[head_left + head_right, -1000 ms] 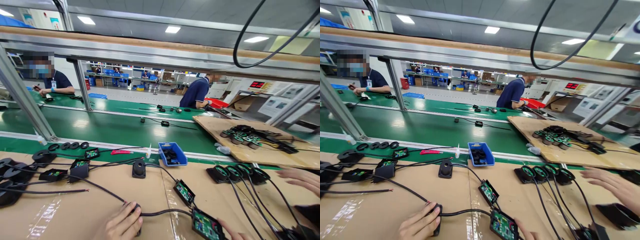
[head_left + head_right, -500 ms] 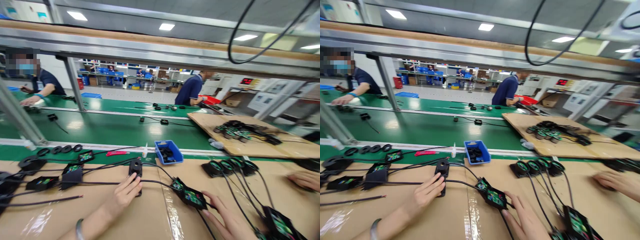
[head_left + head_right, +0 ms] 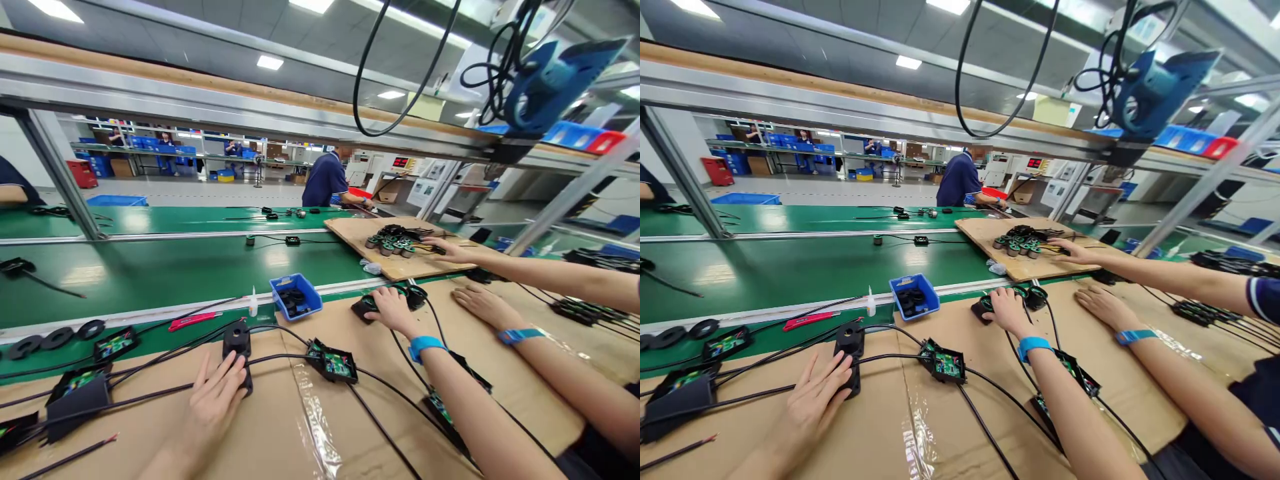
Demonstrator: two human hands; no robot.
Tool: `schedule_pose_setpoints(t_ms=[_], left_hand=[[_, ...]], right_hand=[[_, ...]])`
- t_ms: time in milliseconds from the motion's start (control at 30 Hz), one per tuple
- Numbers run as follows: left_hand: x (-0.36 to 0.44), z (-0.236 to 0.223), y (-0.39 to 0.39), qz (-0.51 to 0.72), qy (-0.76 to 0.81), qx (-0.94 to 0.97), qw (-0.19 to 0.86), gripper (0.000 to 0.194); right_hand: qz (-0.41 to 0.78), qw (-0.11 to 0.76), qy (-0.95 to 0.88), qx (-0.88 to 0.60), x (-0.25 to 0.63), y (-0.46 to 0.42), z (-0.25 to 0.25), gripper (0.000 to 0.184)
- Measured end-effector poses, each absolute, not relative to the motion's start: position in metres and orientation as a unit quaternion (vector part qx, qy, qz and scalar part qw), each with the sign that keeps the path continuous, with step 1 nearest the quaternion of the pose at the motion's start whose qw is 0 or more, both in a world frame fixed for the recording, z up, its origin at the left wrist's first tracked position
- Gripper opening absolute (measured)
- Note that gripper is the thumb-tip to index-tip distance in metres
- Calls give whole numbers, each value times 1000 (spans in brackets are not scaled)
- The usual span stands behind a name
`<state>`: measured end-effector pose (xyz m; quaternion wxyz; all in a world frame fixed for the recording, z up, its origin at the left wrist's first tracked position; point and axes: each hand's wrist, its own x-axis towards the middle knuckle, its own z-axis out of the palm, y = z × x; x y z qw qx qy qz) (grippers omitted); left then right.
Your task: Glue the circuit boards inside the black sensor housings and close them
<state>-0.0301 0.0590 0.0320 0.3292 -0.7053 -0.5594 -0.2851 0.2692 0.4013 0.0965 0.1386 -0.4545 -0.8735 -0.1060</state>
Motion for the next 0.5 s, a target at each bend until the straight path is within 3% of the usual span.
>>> schedule_pose_setpoints(t_ms=[200,300,433,500], left_hand=[[-19,55,57,-301,-631,-675,236,20],[4,72,55,-350,-651,-654,163,24],[55,90,55,-531,-570,-606,-159,75],[75,94,57,-603,-521,-512,-320,85]], right_hand=[[-74,203,-898,-384,272,349,119,43],[-30,268,-922,-277,265,293,138,42],[55,278,-952,-117,240,215,148,41],[106,246,-961,-67,231,190,142,50]])
